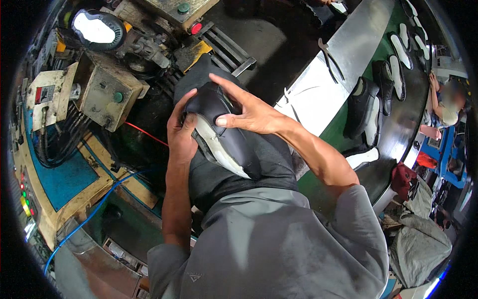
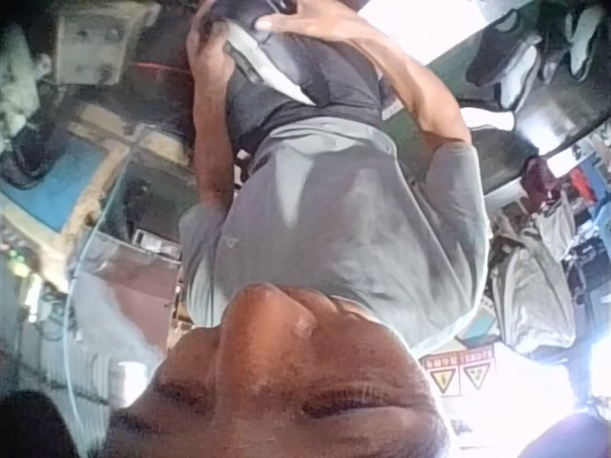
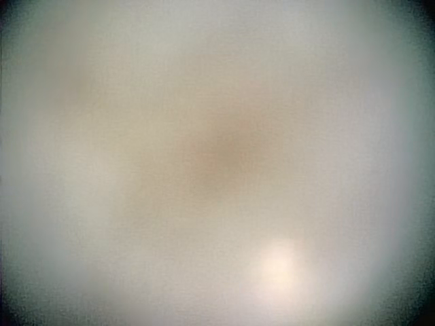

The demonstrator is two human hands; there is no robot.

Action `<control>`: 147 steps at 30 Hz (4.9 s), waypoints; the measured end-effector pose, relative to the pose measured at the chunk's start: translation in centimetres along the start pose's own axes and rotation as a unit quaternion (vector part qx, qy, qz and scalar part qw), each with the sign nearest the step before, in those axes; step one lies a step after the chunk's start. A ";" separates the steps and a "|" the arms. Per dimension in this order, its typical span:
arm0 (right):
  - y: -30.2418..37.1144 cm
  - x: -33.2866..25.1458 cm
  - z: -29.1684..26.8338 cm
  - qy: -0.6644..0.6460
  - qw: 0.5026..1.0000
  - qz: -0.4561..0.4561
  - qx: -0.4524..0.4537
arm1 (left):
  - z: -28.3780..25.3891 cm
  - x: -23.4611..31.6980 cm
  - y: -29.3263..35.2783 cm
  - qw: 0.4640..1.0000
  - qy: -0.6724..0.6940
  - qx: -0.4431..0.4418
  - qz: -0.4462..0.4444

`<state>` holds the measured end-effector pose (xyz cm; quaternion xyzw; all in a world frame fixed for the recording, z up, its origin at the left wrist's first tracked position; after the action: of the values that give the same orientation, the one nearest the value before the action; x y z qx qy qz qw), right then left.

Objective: Trim and inspect shoe components using a machine and hand tools on an assembly line.

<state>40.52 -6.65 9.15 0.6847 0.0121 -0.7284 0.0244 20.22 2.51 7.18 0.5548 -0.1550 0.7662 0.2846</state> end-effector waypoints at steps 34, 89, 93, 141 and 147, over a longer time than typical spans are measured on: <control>-0.3 3.7 0.3 -0.244 0.953 0.148 0.098 | 3.1 -3.4 -2.0 0.984 0.097 0.003 -0.152; 3.1 -11.9 -1.8 0.444 0.893 -0.026 0.068 | -13.8 18.7 -22.6 0.966 0.050 0.245 0.069; -6.2 -16.3 -0.6 0.465 0.869 -0.159 0.060 | -16.3 20.1 -28.0 0.965 0.191 0.176 -0.032; -47.1 -17.0 6.5 0.630 0.707 -0.321 0.007 | -10.0 2.6 1.4 0.921 0.285 0.121 -0.236; -48.2 -18.2 6.5 0.600 0.709 -0.370 0.030 | -10.8 1.0 -0.6 0.895 0.364 0.096 -0.241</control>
<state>32.60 41.48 26.95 0.9185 0.2548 -0.1145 -0.2799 12.13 9.23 4.46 0.2821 0.1722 0.8335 0.4428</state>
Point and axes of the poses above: each hand's wrist, its own y-axis away from the middle knuckle, its own z-axis out of the palm, x = y × z, the point moved 3 cm from there along -y, towards the middle knuckle
